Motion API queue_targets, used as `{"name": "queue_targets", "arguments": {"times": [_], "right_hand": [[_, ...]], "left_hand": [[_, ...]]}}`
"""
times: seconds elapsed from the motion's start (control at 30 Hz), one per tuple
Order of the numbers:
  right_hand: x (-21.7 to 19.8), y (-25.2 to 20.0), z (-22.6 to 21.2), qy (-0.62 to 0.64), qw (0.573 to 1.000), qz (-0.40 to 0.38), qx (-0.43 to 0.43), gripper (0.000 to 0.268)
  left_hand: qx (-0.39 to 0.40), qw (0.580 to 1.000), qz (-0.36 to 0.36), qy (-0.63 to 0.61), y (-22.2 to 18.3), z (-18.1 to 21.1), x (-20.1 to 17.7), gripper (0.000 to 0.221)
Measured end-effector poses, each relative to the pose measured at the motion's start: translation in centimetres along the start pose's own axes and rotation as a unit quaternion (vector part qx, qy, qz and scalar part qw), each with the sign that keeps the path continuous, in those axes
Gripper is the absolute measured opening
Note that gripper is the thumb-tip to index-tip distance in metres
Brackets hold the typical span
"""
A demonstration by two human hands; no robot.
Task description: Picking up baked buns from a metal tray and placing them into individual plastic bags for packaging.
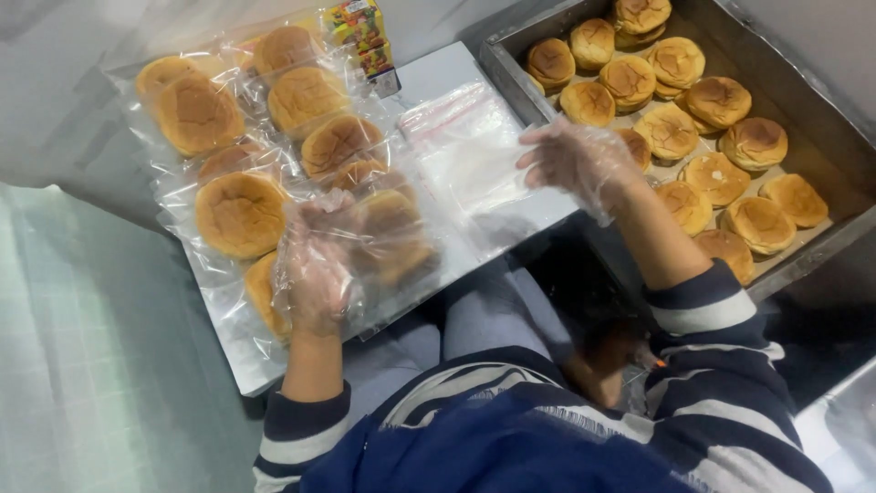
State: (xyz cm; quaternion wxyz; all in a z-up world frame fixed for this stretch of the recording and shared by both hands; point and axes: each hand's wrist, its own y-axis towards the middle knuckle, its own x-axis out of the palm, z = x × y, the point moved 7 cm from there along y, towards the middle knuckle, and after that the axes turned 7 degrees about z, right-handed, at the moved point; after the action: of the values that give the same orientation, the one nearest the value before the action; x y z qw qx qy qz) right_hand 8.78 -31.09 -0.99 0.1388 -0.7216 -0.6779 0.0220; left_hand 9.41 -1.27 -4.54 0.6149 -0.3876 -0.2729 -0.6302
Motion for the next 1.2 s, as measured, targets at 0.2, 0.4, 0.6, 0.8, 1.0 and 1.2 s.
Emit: {"name": "queue_targets", "arguments": {"times": [0.2,0.4,0.6,0.8,1.0,1.2], "right_hand": [[-10.3,-0.9,-2.6,0.129,0.963,0.237,0.002,0.029],[-23.5,-0.6,2.5,0.360,0.839,0.399,-0.085,0.037],[-25.7,-0.8,3.7,0.260,0.829,0.484,-0.106,0.017],[-26.4,4.2,9.5,0.098,0.924,0.337,0.151,0.055],[-20.3,2.1,5.8,-0.685,0.705,0.135,0.127,0.042],[-18.2,0.5,5.3,-0.699,0.684,0.082,0.195,0.032]], "left_hand": [[-0.023,0.998,0.046,-0.030,-0.3,0.0,0.3,0.019],[-0.067,0.991,0.028,-0.114,-0.2,-0.1,-0.3,0.023],[-0.067,0.988,0.020,-0.140,-0.4,0.0,0.9,0.028],[-0.085,0.983,0.014,-0.163,-0.2,-0.1,0.0,0.030],[-0.169,0.940,-0.142,-0.259,0.1,-0.3,0.9,0.031],[0.011,0.996,0.085,-0.032,0.2,0.3,-0.1,0.022]]}}
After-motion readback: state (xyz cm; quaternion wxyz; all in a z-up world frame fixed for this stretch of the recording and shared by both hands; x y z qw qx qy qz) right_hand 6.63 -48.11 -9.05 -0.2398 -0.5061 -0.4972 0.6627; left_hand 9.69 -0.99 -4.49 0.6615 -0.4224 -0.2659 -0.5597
